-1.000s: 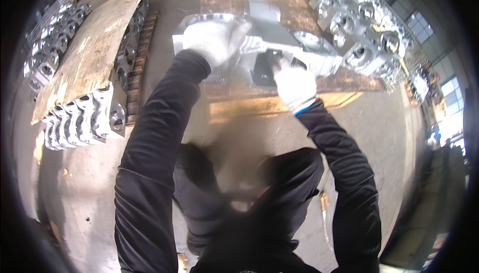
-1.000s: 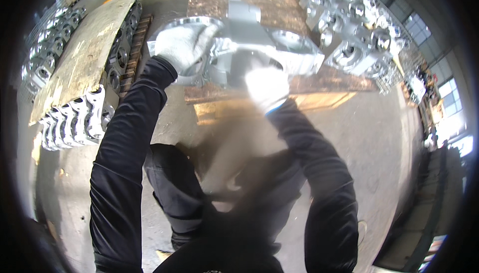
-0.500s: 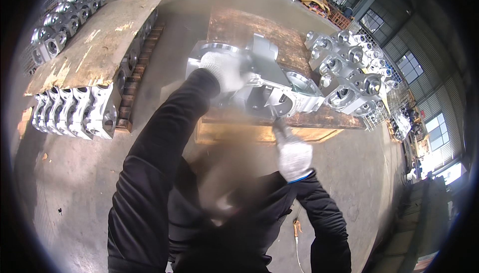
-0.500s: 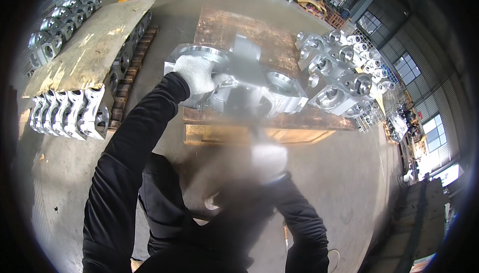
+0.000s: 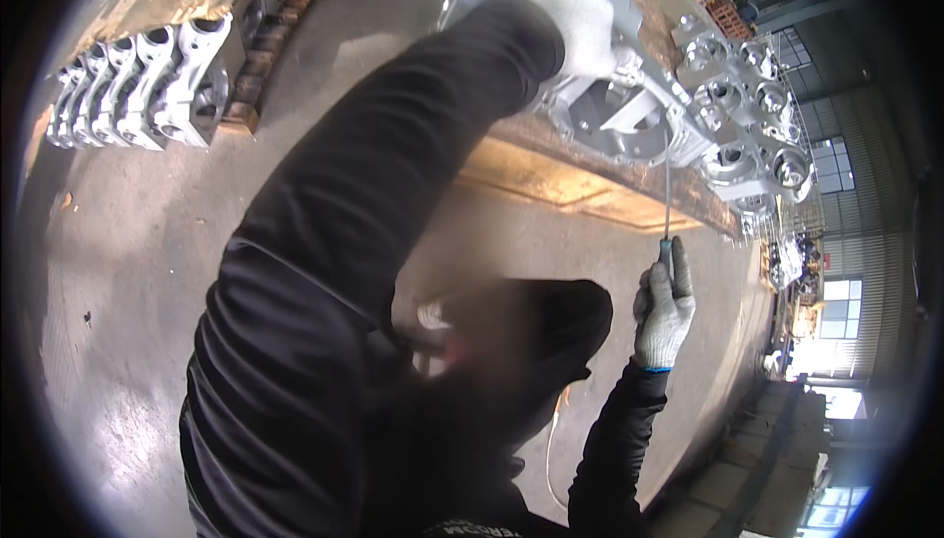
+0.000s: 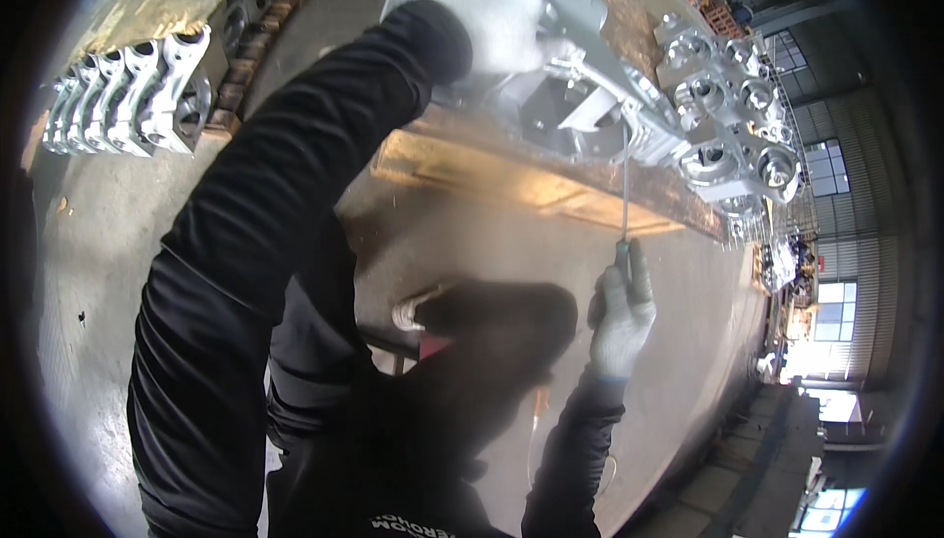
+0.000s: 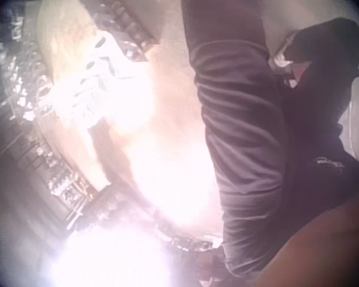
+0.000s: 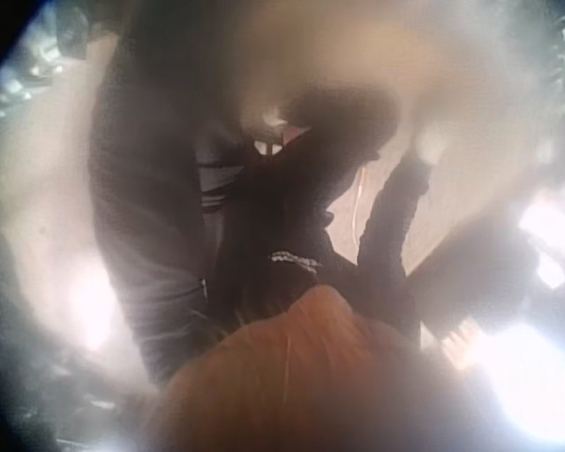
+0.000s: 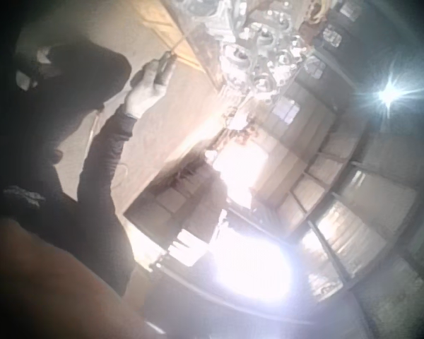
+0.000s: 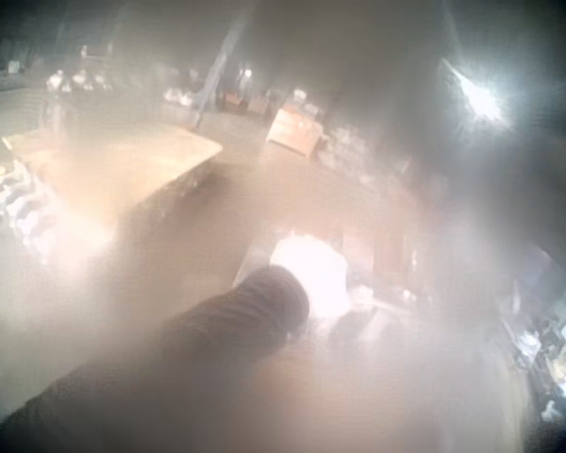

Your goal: The person uses a hand file to smooth the edges and surfaces of a large metal casting. They repeatedly reposition the part on a wooden workbench to access different areas, filing along edges, inside holes, and flat faces.

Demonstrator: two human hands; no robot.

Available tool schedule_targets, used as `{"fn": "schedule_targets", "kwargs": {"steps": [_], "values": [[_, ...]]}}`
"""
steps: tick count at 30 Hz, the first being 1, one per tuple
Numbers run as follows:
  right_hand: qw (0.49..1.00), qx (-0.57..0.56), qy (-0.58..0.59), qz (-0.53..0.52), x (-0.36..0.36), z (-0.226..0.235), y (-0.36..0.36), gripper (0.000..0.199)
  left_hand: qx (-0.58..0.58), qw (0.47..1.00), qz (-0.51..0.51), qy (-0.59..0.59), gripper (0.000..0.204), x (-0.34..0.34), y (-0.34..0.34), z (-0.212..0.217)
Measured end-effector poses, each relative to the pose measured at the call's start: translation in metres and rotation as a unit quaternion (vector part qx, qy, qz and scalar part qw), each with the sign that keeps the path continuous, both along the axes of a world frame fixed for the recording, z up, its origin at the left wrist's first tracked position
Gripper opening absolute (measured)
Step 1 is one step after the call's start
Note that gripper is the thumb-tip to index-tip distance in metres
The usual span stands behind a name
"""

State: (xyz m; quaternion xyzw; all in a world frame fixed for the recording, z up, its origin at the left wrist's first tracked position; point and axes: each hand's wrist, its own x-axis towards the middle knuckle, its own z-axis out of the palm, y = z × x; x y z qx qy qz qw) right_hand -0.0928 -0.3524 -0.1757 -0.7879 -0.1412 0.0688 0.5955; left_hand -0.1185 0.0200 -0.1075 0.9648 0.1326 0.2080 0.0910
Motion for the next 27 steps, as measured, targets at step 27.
{"fn": "schedule_targets", "kwargs": {"steps": [27], "values": [[0.964,0.216,0.151,0.021,0.021,-0.036,0.086,0.048,0.054,0.998,0.017,0.001,0.057,0.005,-0.003,-0.001]]}}
